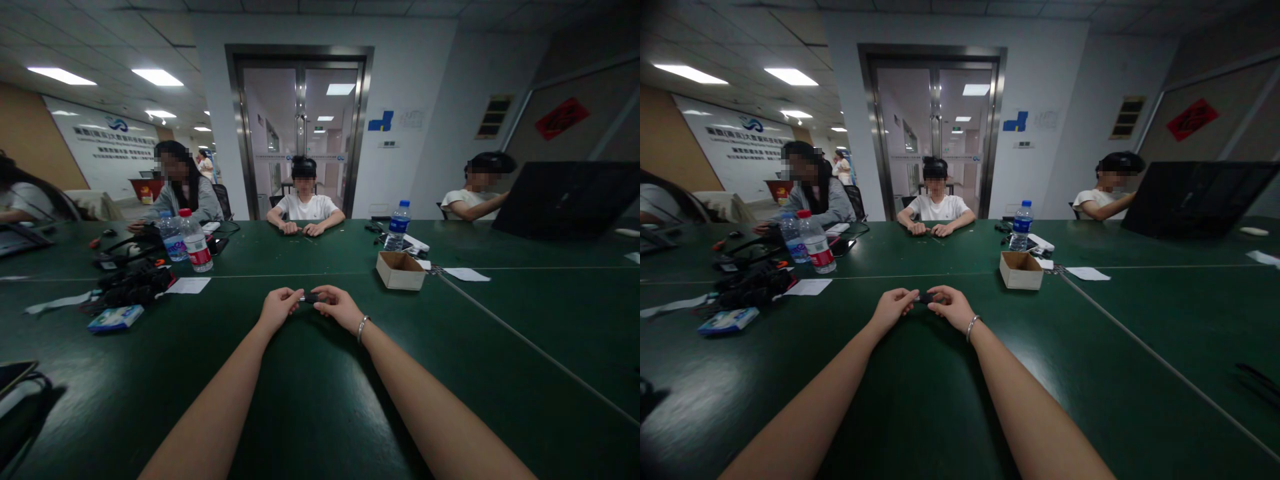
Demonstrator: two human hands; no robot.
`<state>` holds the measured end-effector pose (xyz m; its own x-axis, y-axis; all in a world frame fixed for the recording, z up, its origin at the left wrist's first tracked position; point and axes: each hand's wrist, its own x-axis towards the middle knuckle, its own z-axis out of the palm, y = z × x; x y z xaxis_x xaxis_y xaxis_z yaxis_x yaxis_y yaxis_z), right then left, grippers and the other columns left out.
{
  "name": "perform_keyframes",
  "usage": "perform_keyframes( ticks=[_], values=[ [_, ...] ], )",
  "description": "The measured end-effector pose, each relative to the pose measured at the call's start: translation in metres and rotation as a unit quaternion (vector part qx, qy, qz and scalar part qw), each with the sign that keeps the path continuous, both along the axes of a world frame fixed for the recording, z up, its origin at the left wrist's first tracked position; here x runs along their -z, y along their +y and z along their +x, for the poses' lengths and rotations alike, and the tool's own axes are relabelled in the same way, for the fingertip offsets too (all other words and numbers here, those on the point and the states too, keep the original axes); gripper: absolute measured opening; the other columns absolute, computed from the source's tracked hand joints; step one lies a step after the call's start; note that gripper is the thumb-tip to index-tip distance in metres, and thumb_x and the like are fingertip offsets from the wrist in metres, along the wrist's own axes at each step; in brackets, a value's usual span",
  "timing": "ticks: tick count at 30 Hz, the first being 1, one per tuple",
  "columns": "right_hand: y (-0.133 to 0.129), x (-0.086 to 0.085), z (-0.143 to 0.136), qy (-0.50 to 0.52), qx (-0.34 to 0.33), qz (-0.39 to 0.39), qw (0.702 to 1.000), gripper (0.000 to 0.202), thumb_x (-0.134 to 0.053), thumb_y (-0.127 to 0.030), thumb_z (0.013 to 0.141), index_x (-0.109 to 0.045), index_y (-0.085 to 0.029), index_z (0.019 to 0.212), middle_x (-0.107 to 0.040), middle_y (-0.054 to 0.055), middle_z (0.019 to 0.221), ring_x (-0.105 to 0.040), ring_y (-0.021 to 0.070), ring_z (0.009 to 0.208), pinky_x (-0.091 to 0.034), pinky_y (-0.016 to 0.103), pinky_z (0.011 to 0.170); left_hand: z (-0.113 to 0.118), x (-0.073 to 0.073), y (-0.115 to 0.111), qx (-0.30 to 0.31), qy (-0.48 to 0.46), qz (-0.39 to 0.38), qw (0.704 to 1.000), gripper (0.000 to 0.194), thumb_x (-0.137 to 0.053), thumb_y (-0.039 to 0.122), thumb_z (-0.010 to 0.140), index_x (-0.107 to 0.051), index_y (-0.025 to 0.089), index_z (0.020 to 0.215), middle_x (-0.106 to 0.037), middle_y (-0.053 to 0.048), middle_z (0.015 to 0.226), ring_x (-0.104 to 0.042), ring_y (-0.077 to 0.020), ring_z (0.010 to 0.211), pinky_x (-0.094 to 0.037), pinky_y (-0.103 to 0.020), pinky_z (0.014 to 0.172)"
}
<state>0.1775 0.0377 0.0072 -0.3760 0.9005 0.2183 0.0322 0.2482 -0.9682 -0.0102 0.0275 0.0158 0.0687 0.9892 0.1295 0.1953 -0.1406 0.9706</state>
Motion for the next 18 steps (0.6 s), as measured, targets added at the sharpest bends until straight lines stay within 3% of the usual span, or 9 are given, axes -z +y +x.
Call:
perform_keyframes(
  ticks=[18],
  values=[
    [-0.002,0.000,-0.004,-0.037,0.037,0.041,0.998,0.037,-0.070,-0.020,0.063,-0.061,-0.019,0.100,-0.057,0.003,0.091,-0.050,0.0075,0.052,-0.040,0.020,0.046,-0.002,0.008,0.014,-0.031,0.023,-0.084,0.996,0.047,-0.058,0.058,0.066,-0.059,0.011,0.062,-0.049,0.002,0.049,-0.041,-0.0068,0.039,-0.030,-0.021,0.040]
  ],
)
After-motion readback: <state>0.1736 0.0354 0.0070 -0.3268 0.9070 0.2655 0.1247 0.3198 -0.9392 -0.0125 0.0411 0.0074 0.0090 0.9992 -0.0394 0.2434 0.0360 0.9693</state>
